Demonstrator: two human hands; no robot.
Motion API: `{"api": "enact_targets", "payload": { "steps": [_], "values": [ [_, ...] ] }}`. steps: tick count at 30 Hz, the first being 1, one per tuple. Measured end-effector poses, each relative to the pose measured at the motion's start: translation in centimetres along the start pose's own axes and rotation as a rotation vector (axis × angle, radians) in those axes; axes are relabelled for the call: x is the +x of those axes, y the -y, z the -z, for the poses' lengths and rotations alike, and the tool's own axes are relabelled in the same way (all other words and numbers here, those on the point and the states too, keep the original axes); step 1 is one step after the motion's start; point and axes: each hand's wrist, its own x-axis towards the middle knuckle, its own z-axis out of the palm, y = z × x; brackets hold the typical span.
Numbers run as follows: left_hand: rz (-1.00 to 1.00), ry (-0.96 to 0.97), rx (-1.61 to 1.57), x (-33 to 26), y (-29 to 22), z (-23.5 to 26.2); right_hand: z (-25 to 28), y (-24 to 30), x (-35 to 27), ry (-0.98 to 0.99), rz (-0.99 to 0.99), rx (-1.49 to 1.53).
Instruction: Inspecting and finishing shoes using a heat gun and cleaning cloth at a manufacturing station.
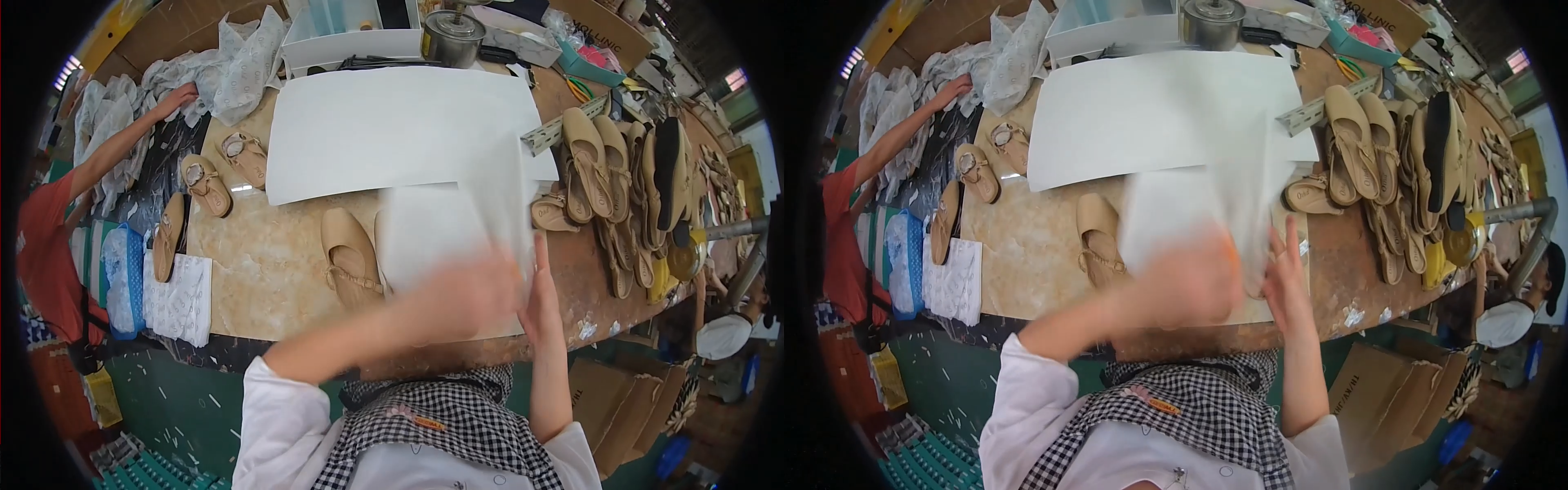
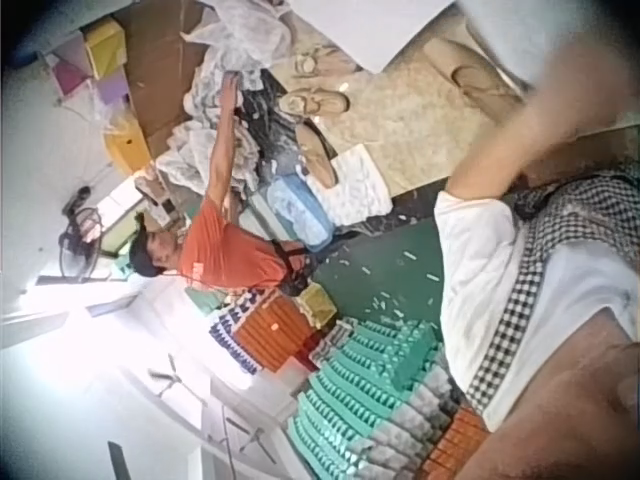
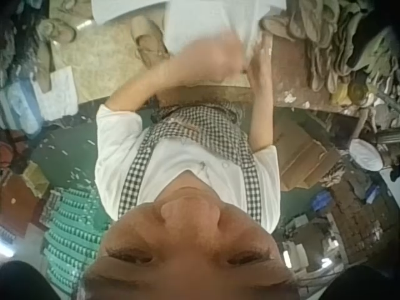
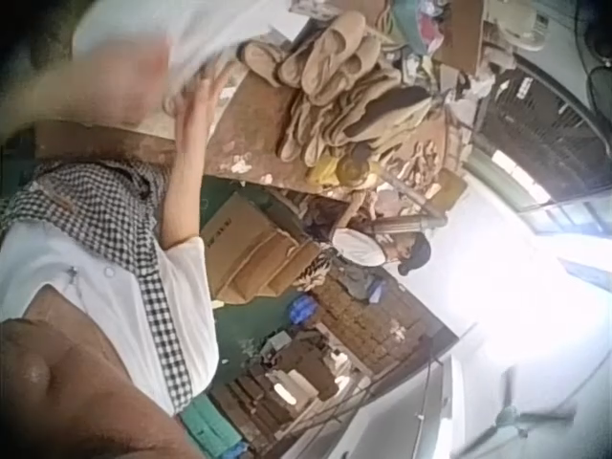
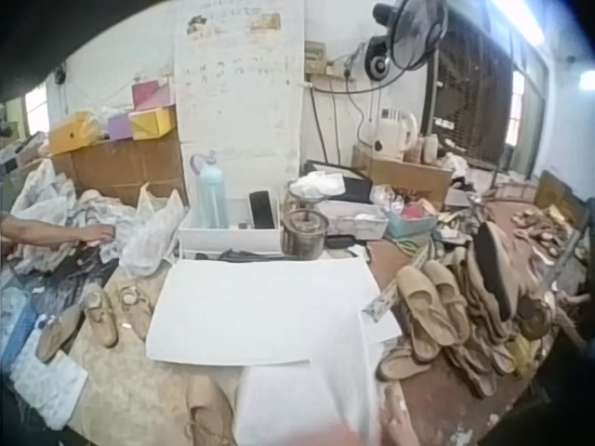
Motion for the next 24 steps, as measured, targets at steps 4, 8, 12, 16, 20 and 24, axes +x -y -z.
{"api": "enact_targets", "payload": {
  "steps": [4, 8, 12, 16, 20, 24],
  "values": [
    [0.092, -0.232, -0.274, -0.2, -2.1, 3.7, -0.3, -0.4, -0.7, 0.196, -0.629, 0.761],
    [0.187, -0.296, 0.041, -6.2, -1.6, 2.1, -3.0, 0.4, -1.1, 0.415, -0.733, 0.227],
    [0.924, -0.652, -0.34, -4.7, 0.0, 2.7, -7.8, 0.5, -1.0, 0.433, 0.441, -0.509],
    [0.972, -0.78, -0.979, -7.8, 1.5, 0.9, -8.2, -1.2, 2.2, 0.382, 0.165, -0.293],
    [0.656, 0.16, 0.382, -10.5, -3.8, -1.8, -6.7, -5.2, 3.1, 0.448, 0.185, -0.607],
    [0.649, 0.279, 0.416, -12.9, -5.5, -4.7, -9.1, -7.2, 1.1, 0.529, 0.725, -1.352]
  ]
}}
